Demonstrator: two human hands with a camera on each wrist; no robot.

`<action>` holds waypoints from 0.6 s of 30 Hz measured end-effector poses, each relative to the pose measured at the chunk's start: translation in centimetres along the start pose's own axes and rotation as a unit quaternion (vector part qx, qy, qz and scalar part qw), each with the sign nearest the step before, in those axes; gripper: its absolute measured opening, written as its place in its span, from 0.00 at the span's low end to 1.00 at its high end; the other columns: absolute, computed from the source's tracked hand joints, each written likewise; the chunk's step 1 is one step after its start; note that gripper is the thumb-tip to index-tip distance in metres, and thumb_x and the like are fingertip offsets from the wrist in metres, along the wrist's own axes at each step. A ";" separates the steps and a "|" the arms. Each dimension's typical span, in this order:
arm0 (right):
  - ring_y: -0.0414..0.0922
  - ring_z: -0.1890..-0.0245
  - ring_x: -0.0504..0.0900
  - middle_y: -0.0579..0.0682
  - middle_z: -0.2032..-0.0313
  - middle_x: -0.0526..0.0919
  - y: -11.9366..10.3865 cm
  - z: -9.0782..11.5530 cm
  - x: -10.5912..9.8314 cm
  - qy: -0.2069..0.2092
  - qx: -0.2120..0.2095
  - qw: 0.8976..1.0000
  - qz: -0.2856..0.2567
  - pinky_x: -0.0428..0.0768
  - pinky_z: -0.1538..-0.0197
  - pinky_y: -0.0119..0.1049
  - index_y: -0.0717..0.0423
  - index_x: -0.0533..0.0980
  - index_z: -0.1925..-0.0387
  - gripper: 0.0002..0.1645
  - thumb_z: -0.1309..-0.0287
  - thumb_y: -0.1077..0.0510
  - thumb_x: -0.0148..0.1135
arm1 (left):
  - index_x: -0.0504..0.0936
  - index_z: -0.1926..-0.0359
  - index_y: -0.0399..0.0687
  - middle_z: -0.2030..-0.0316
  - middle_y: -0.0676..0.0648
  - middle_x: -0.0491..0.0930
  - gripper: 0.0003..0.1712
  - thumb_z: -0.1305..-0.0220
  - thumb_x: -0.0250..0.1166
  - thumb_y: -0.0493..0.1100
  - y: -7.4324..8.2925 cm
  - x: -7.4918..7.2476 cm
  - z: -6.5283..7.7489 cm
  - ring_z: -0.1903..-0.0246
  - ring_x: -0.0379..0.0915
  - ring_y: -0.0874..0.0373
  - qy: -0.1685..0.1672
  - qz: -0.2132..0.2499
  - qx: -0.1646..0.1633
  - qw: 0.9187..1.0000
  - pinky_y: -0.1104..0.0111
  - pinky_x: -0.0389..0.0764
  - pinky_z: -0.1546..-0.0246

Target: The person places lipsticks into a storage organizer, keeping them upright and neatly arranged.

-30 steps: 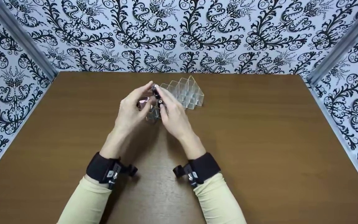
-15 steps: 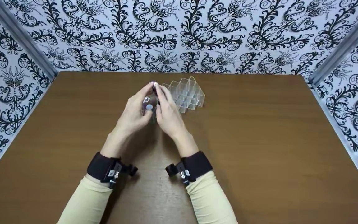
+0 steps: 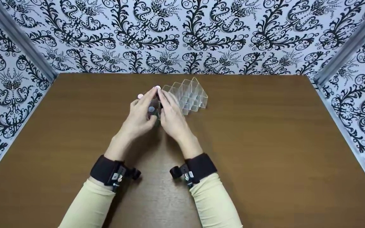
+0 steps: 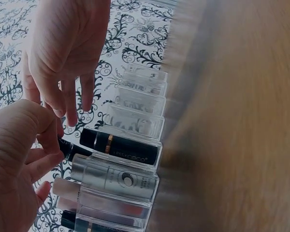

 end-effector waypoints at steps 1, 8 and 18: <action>0.63 0.28 0.61 0.69 0.30 0.65 0.1 0.0 0.1 -0.001 0.002 1.000 0.002 0.53 0.23 0.50 0.72 0.59 0.27 0.37 0.38 0.75 0.51 | 0.58 0.24 0.35 0.26 0.36 0.61 0.48 0.45 0.65 0.29 -0.1 0.1 0.0 0.29 0.61 0.47 0.000 -0.002 -0.001 1.000 0.48 0.63 0.37; 0.64 0.29 0.60 0.69 0.30 0.65 0.7 0.0 0.6 -0.004 0.016 1.000 0.013 0.52 0.23 0.51 0.71 0.59 0.27 0.37 0.37 0.73 0.53 | 0.61 0.24 0.38 0.28 0.38 0.64 0.46 0.44 0.65 0.31 -0.4 0.6 0.1 0.28 0.58 0.44 0.005 -0.023 -0.011 1.000 0.44 0.60 0.36; 0.67 0.30 0.60 0.70 0.32 0.67 1.0 0.1 1.3 -0.004 0.009 0.999 0.033 0.53 0.25 0.55 0.76 0.61 0.29 0.35 0.38 0.72 0.55 | 0.63 0.25 0.38 0.31 0.38 0.67 0.41 0.40 0.63 0.34 -0.7 1.2 0.3 0.26 0.51 0.40 0.010 -0.053 -0.012 0.998 0.44 0.59 0.37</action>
Point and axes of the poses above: each hand's wrist, its own z-axis away from the middle knuckle, its own x-axis out of the palm, y = z × x, the point moved 8 cm from there along -z, towards the middle knuckle
